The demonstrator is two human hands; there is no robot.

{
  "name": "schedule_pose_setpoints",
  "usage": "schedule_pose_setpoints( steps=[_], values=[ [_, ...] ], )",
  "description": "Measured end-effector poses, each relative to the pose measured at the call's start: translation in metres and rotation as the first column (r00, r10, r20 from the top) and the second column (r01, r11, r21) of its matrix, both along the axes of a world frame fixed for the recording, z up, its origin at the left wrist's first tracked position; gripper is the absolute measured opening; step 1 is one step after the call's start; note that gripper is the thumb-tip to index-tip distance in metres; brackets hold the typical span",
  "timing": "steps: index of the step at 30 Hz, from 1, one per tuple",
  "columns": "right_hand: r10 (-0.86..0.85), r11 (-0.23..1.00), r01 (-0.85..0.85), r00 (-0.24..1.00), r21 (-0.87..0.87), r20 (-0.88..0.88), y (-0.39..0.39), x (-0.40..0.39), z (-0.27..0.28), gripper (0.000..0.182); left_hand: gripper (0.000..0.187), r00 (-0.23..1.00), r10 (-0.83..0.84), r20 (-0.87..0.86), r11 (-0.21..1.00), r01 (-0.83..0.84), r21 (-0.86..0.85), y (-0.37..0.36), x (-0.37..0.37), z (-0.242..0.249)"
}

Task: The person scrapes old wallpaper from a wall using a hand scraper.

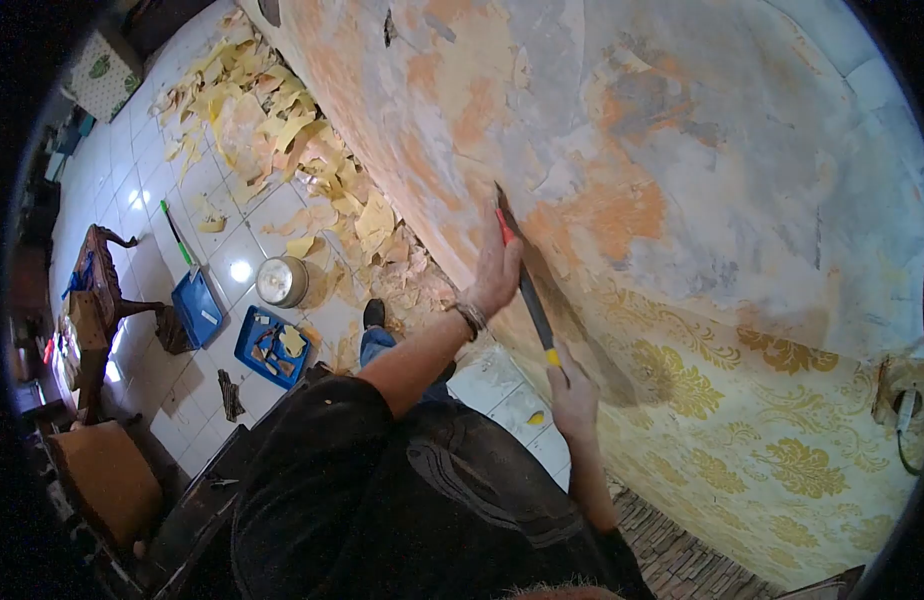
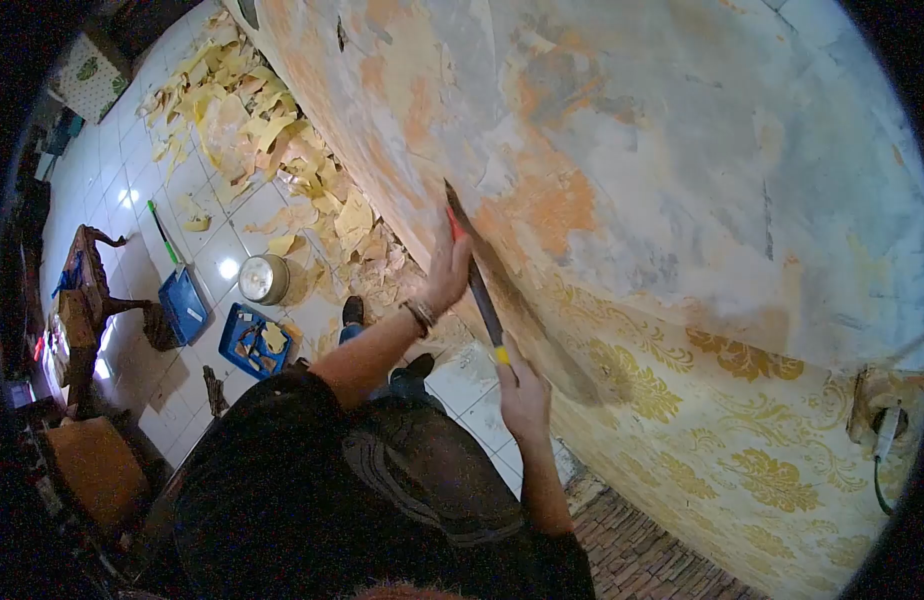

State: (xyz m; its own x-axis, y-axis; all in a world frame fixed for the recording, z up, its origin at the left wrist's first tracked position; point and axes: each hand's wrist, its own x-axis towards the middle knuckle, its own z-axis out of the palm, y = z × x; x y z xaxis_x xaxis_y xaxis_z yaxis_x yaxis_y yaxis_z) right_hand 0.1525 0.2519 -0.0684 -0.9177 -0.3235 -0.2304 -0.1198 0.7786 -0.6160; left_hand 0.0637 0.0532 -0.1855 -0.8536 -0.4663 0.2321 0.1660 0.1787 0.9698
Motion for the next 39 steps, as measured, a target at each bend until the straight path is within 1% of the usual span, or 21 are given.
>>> schedule_pose_setpoints(
  steps=[4,7,8,11,12,13,14,15,17,19,21,23,25,29,30,32,33,35,36,38,39],
  values=[
    [-0.004,0.993,-0.006,0.997,-0.120,-0.080,0.023,0.008,0.002,0.041,0.065,0.996,0.063,-0.070,0.995,-0.057,0.087,0.027,0.009,0.019],
    [0.029,0.987,-0.041,0.997,-0.154,-0.077,-0.029,-0.021,-0.015,0.041,0.062,0.992,0.119,-0.052,0.988,-0.113,0.103,-0.022,-0.014,-0.018],
    [0.031,0.987,-0.042,0.997,-0.155,-0.073,-0.031,-0.018,-0.014,0.041,0.060,0.988,0.150,0.046,0.986,-0.153,0.073,-0.033,-0.012,-0.015],
    [0.049,0.989,-0.047,0.999,-0.139,0.010,-0.035,-0.016,-0.008,0.040,0.060,0.993,0.116,-0.035,0.990,-0.112,0.089,-0.025,-0.012,-0.010],
    [0.043,0.993,-0.048,0.997,-0.107,-0.057,-0.014,0.001,-0.008,0.039,0.061,0.993,0.046,0.112,0.993,-0.058,0.107,-0.007,-0.003,-0.016],
    [0.041,0.996,-0.051,0.991,-0.072,-0.124,-0.001,0.010,-0.007,0.039,0.063,0.988,0.053,0.146,0.995,-0.065,0.075,0.013,0.007,-0.015],
    [0.052,0.996,-0.060,0.992,-0.063,-0.119,0.001,0.009,-0.004,0.039,0.063,0.989,0.037,0.140,0.995,-0.049,0.084,0.020,0.014,-0.001],
    [0.009,0.993,-0.016,0.998,-0.114,-0.067,0.002,0.009,0.001,0.039,0.064,0.991,0.017,0.132,0.995,-0.029,0.090,0.021,0.018,0.012],
    [-0.038,0.986,0.034,0.999,-0.165,-0.021,-0.009,-0.003,-0.004,0.040,0.064,0.993,0.052,0.110,0.989,-0.067,0.135,-0.002,0.000,-0.003],
    [0.049,0.993,-0.052,0.998,-0.104,-0.036,-0.034,-0.028,-0.024,0.042,0.064,0.992,0.087,0.095,0.977,-0.104,0.186,-0.016,-0.007,-0.020],
    [0.045,0.996,-0.048,0.998,-0.078,-0.037,-0.038,-0.019,-0.006,0.043,0.064,0.993,0.113,0.041,0.989,-0.116,0.093,-0.033,-0.015,-0.020],
    [0.041,0.998,-0.041,0.999,-0.037,-0.016,-0.025,0.003,0.002,0.043,0.063,0.995,0.074,0.061,0.990,-0.080,0.112,-0.009,0.003,0.000],
    [-0.014,0.998,0.011,0.998,-0.065,-0.061,-0.004,0.021,0.007,0.043,0.060,0.995,0.025,0.096,0.998,-0.031,0.063,0.009,0.014,0.015],
    [0.012,0.993,-0.016,0.999,-0.118,-0.034,-0.022,-0.002,-0.009,0.042,0.062,0.995,0.084,0.047,0.996,-0.084,0.005,-0.013,-0.003,-0.008],
    [0.010,0.993,-0.014,0.999,-0.118,-0.032,-0.023,-0.004,-0.007,0.042,0.064,0.998,0.020,0.061,0.996,-0.025,0.084,-0.026,-0.006,-0.009],
    [-0.020,0.995,0.027,0.997,-0.093,0.074,-0.027,-0.011,-0.001,0.042,0.064,0.997,0.054,0.050,0.996,-0.057,0.061,-0.022,-0.006,-0.003],
    [-0.018,0.995,0.025,0.997,-0.095,0.072,-0.023,-0.010,-0.001,0.042,0.064,0.995,0.088,0.044,0.995,-0.090,0.049,-0.017,-0.006,0.000],
    [0.017,0.994,-0.024,0.998,-0.108,-0.066,-0.009,0.000,-0.002,0.042,0.064,0.993,0.118,0.023,0.992,-0.119,0.044,-0.007,-0.006,-0.007],
    [0.011,0.994,-0.017,0.998,-0.107,-0.060,-0.018,-0.004,0.002,0.042,0.064,0.994,0.103,0.041,0.993,-0.104,0.047,-0.010,-0.006,-0.010],
    [-0.044,0.997,0.052,0.990,-0.056,0.131,-0.044,-0.019,0.008,0.040,0.063,0.992,0.120,0.048,0.991,-0.122,0.056,-0.029,-0.017,-0.021],
    [-0.042,0.997,0.050,0.991,-0.055,0.127,-0.044,-0.018,-0.001,0.040,0.063,0.992,0.122,0.044,0.991,-0.124,0.057,-0.035,-0.015,-0.025]
  ],
)
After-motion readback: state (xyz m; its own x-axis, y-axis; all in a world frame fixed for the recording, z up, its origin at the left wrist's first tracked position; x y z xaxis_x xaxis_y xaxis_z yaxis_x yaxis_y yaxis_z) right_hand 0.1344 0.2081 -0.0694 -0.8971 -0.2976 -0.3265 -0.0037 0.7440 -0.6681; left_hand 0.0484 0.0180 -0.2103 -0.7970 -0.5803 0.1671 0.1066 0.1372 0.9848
